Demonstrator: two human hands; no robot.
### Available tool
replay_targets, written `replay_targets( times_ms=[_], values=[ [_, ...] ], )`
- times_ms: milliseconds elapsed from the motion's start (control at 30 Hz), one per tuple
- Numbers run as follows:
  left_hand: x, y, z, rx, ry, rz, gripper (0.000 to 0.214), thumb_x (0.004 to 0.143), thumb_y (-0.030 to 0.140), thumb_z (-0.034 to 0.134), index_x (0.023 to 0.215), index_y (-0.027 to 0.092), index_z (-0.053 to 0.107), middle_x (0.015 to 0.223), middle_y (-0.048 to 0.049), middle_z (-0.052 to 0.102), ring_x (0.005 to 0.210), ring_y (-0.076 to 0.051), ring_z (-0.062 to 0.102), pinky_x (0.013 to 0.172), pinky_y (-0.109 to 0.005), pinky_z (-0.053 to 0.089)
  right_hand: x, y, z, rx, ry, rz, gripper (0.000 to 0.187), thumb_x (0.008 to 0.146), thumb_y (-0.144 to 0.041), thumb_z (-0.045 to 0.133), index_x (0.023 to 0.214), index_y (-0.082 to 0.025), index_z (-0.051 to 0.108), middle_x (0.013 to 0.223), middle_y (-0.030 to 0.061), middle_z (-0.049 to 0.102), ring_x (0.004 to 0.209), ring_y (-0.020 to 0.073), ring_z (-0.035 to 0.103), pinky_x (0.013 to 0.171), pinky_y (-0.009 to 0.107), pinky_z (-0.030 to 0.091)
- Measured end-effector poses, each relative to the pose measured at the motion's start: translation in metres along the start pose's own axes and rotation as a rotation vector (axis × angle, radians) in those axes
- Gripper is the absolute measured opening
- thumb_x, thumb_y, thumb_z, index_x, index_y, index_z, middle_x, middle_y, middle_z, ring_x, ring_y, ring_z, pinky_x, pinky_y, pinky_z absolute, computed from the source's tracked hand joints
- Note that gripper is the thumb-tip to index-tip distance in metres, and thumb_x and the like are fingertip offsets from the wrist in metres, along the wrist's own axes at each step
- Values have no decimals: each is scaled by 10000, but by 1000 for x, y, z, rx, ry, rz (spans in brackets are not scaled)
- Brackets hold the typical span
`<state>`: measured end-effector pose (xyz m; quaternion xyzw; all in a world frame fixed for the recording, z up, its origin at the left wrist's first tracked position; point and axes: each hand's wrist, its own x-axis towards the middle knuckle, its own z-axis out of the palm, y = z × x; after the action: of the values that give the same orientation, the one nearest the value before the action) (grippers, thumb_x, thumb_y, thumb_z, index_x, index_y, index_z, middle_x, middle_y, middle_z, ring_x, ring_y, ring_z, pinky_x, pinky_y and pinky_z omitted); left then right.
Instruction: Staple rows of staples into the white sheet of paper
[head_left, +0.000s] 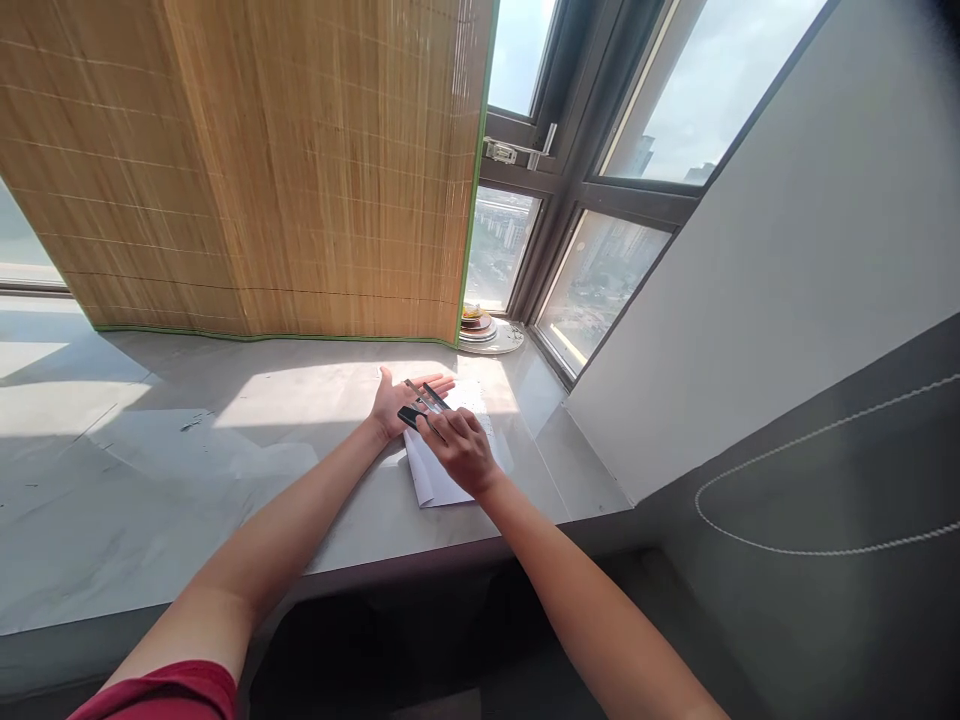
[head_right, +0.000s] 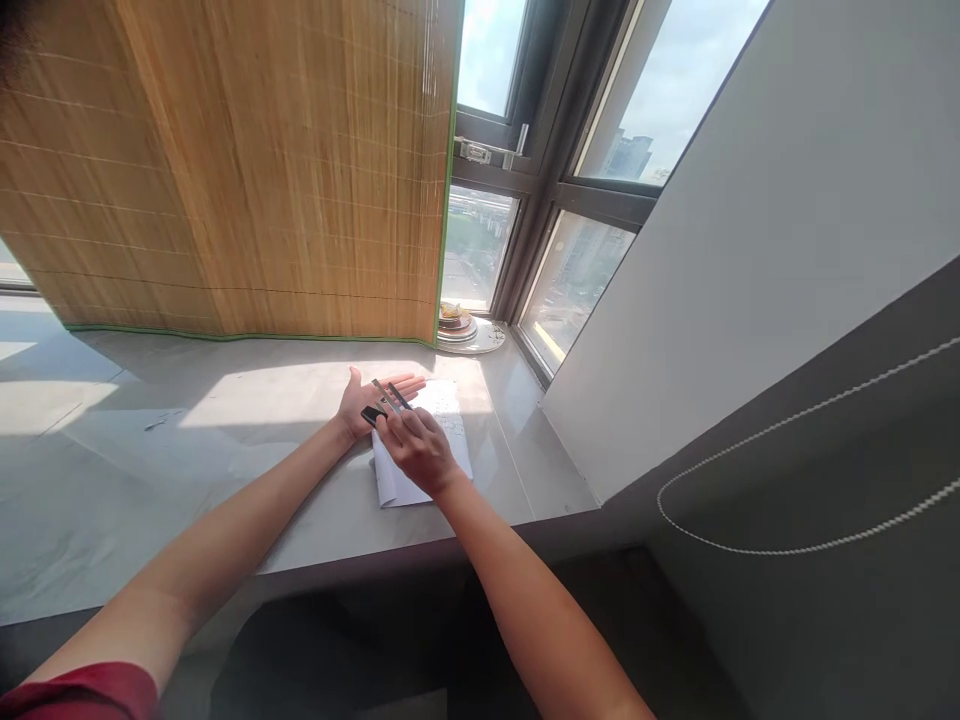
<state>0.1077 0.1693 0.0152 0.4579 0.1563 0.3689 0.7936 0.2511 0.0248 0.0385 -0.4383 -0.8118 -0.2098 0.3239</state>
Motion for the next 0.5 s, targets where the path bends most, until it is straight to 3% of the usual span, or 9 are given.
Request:
replay_targets(
  times_ms=[100,233,300,400,500],
  values=[
    [3,-4,-5,23,43,7,966,990,744,50,1328,107,694,1498,-214,628,1481,-370,524,1263,-513,398,4,-1,10,15,-50,-49,294,1081,-134,510,1218,-275,728,1066,65,762,975,210,682,921,374,545],
    [4,-6,-6,-74,124,1,889,969,759,239,1322,82,695,1502,-240,617,1494,-387,505,1288,-547,369,7,-3,15,36,-10,28,300,1068,-123,508,1189,-265,743,984,71,742,920,225,663,889,388,535],
    [4,-3,-4,-138,158,28,878,982,735,270,1354,47,669,1504,-264,606,1500,-384,498,1288,-548,374,5,-5,13,42,101,201,337,1038,-97,507,1196,-261,756,973,85,726,930,249,649,897,416,527],
    [3,2,-2,-242,213,101,904,1014,726,239,1419,9,612,1511,-289,589,1485,-364,522,1272,-506,414,-3,-7,4,120,303,629,270,969,-147,603,1139,-249,786,931,85,685,894,268,637,834,416,536],
    [2,5,-1,-298,241,178,950,1017,762,198,1487,17,554,1556,-293,542,1484,-348,526,1231,-474,472,-18,-8,-3,315,365,977,175,866,-256,747,1029,-235,807,909,56,676,799,242,652,757,374,543]
  ],
)
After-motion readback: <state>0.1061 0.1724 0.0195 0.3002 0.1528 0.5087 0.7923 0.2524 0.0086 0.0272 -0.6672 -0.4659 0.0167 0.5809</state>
